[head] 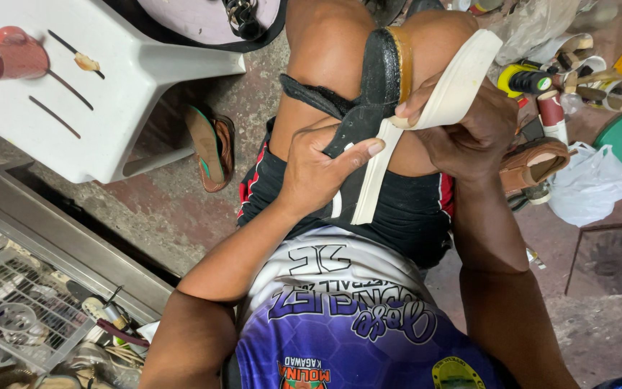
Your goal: The person applies a white rubber strip to the sole of a black sneaker, pressing it into place by hand. They then use a hammer to tap the strip along the edge to secure it.
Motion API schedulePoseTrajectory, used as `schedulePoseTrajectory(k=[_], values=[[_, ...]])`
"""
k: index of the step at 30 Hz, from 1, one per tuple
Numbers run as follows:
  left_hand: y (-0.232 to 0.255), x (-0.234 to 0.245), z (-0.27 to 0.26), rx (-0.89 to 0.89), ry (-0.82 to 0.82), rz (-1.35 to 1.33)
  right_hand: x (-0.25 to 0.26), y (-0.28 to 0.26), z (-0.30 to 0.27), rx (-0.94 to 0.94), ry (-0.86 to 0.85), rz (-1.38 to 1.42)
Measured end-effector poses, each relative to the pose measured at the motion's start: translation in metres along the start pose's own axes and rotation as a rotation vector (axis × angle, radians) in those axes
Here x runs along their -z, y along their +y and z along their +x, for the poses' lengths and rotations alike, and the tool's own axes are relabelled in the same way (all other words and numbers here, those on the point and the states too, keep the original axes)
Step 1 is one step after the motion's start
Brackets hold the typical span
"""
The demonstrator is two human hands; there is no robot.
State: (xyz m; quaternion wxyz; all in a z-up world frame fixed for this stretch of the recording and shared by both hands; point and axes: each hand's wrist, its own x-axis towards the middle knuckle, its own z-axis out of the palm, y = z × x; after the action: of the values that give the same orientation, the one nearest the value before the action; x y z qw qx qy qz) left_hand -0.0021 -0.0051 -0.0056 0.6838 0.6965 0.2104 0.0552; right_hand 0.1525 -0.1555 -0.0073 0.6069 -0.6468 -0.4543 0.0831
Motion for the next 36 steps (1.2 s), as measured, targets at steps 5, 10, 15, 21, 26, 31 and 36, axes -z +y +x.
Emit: schedulePoseTrajectory(k=[5, 10, 15, 21, 26, 31, 36], values=[[0.001, 0.0, 0.001, -0.068, 0.002, 0.044, -0.001, 0.004, -0.001, 0.015, -0.003, -0.013], [0.003, 0.001, 0.002, -0.044, 0.001, 0.025, -0.002, 0.006, -0.003, -0.033, -0.007, -0.003], [0.008, 0.003, -0.001, -0.151, -0.013, 0.03, -0.006, 0.0, -0.008, -0.235, 0.052, 0.055], [0.006, 0.001, 0.001, -0.114, -0.002, 0.084, -0.006, -0.001, -0.002, -0.237, 0.045, 0.051], [0.004, 0.003, 0.001, -0.133, -0.01, 0.065, -0.003, -0.004, 0.005, -0.121, 0.02, -0.087], [0.003, 0.005, 0.001, -0.125, -0.017, 0.068, -0.005, -0.008, 0.011, -0.214, 0.025, -0.084], [0.002, 0.005, 0.003, -0.176, 0.0, 0.077, -0.008, -0.007, 0.016, -0.382, 0.011, 0.064]])
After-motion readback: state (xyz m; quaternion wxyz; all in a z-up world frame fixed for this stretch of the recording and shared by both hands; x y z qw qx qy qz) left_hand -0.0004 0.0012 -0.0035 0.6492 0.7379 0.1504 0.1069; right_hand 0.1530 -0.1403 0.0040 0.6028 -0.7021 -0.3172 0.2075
